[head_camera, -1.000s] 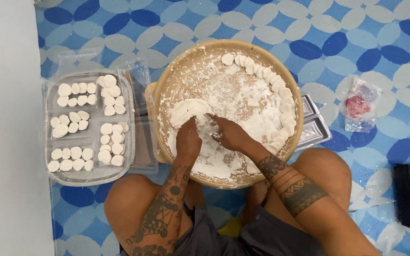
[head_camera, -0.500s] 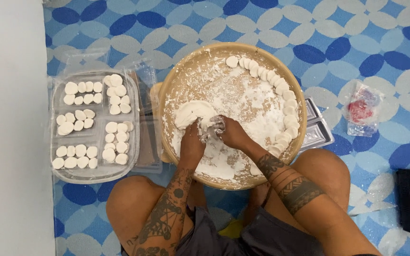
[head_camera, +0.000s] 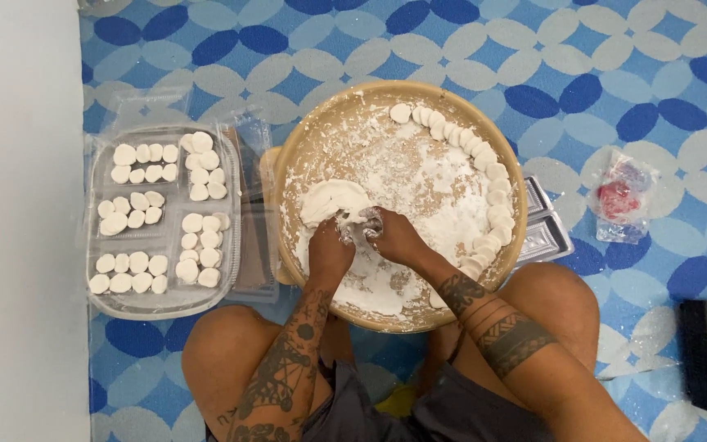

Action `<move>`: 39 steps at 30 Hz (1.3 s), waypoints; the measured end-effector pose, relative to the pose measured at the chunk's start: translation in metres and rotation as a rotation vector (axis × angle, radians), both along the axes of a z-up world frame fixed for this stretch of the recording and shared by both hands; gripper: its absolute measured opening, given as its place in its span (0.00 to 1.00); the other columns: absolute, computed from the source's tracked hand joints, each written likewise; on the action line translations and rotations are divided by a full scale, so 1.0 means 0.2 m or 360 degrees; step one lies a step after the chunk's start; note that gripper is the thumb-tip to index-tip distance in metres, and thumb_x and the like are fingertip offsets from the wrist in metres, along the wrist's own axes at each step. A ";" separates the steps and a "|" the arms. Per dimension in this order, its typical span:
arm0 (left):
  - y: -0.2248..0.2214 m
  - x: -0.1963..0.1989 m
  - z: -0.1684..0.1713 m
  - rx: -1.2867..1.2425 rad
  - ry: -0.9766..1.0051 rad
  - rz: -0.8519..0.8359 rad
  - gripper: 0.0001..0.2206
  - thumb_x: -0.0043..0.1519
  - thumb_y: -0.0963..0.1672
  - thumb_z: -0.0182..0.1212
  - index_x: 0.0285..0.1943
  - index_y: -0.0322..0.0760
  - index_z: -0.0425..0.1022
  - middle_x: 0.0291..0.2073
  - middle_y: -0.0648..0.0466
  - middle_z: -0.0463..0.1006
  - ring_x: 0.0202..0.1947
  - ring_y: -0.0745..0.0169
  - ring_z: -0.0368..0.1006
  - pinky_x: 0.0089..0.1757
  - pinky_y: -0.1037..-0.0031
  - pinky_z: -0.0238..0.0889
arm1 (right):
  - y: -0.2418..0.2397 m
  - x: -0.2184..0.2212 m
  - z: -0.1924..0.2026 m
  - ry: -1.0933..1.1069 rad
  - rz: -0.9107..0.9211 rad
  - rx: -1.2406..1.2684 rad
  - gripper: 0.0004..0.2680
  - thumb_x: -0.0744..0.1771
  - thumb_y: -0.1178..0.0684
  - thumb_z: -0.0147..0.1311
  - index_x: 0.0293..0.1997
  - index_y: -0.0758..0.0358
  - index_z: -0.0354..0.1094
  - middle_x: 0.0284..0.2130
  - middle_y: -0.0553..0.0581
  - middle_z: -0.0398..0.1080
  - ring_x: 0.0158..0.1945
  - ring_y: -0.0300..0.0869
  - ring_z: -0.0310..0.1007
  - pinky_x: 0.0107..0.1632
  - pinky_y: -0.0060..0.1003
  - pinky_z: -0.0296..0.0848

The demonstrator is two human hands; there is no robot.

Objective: Shaping small balls of dough from a larger mass and arranging them on a tray.

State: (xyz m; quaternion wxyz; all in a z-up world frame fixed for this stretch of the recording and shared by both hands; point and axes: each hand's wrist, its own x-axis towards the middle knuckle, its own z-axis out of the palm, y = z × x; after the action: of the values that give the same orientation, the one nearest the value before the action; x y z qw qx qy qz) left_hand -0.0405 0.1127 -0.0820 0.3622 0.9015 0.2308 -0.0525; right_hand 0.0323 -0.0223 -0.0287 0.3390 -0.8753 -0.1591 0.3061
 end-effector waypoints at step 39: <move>0.11 -0.28 -0.02 -0.0525 -0.0004 0.0341 0.14 0.55 0.46 0.63 0.45 0.38 0.85 0.38 0.42 0.85 0.47 0.40 0.80 0.47 0.57 0.71 | -0.01 -0.06 -0.03 -0.0028 0.0176 0.0076 0.24 0.64 0.52 0.59 0.68 0.61 0.59 0.49 0.73 0.75 0.58 0.66 0.71 0.60 0.63 0.68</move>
State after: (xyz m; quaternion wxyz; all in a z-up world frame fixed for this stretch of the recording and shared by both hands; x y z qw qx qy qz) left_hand -0.0963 0.1342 -0.0857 0.5087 0.8004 0.3132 -0.0498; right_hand 0.0200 -0.0250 -0.0346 0.3409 -0.8594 -0.2174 0.3129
